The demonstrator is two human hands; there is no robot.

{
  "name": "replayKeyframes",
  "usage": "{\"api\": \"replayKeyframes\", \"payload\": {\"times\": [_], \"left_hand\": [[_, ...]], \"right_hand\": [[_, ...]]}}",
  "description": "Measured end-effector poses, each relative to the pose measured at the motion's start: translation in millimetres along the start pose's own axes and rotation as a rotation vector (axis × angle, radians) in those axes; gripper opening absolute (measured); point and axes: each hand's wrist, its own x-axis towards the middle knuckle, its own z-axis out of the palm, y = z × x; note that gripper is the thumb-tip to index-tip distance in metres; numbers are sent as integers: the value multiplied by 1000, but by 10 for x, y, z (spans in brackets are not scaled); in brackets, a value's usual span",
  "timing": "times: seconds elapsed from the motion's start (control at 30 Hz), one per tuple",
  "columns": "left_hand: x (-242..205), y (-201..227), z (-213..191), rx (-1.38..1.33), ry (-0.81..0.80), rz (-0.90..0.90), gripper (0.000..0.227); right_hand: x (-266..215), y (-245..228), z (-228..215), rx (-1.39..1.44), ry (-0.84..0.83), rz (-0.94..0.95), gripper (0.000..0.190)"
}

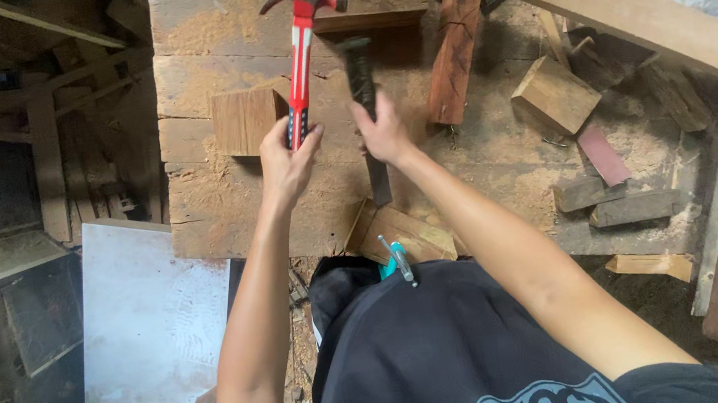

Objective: The person uses a chisel and hammer to carve a small wooden block on a workbench. They repeatedly strike the chisel to remove material, then reposition the block and continue carving.

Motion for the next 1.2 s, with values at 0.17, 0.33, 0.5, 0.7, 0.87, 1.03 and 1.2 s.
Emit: {"api": "replayKeyframes", "payload": {"times": [0.17, 0.33, 0.5, 0.7, 0.87, 1.03, 1.2], "left_hand": [[-278, -65, -30, -114, -24, -43, 17], [-539, -324, -71, -3, 52, -66, 25], [-871, -589, -17, 260, 50, -116, 40], [-1224, -740, 67, 154, 140, -95, 30], [-1418, -808, 6, 120, 245, -147, 35], [-1641, -936, -53, 68, 368, -200, 39], [-1756, -1030, -126, -3, 417, -179, 37]], "right_hand": [[-198, -170, -360, 248, 118, -55, 31], [-297, -367, -592, 239, 281, -122, 34], [-323, -453, -598, 156, 236, -39, 37], [-208, -337, -266, 267, 10, 25, 48], [-155, -375, 64, 300, -219, -22, 49], [-235, -441, 338, 297, -242, -38, 47], [-212, -443, 470, 276, -326, -27, 50]]}}
